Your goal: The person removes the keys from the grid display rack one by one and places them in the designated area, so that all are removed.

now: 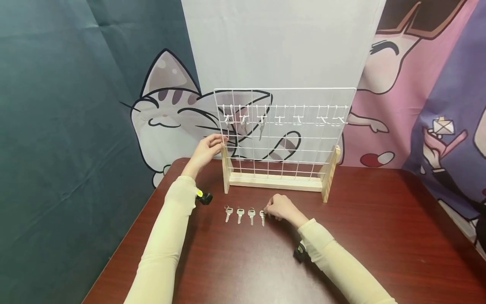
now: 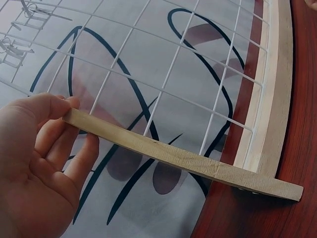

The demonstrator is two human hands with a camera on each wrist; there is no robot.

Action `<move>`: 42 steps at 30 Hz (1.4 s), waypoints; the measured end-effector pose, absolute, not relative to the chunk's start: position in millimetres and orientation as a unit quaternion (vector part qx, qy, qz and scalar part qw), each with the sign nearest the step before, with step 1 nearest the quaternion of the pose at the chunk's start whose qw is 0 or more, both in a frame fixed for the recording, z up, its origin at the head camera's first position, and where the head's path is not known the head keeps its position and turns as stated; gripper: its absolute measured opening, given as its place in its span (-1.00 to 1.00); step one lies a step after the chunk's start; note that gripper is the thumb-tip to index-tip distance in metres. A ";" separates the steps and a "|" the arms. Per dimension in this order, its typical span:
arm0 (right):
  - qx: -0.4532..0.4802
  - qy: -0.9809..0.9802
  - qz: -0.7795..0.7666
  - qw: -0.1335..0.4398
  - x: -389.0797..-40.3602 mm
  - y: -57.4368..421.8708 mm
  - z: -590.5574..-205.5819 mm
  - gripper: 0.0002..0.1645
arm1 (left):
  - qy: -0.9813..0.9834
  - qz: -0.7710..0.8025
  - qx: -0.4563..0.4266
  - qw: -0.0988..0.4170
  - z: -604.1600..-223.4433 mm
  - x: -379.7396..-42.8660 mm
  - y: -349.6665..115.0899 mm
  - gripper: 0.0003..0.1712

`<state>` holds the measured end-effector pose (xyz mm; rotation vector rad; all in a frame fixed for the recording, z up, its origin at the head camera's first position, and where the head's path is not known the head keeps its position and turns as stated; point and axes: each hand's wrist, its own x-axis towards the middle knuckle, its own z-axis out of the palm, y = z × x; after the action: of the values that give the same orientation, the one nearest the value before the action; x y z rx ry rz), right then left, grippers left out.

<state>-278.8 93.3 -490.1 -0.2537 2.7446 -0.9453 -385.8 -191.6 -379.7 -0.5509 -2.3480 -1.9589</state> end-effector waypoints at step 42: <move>-0.101 0.900 -0.423 -0.028 -305.6 132.5 -417.2 -0.67 | -0.755 -0.630 -0.180 0.024 -369.0 -373.4 -188.1 -0.62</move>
<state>-305.6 132.5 -417.2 -0.3219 2.8793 -1.3527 -373.4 -188.1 -369.0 -0.5576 -2.3358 -1.9493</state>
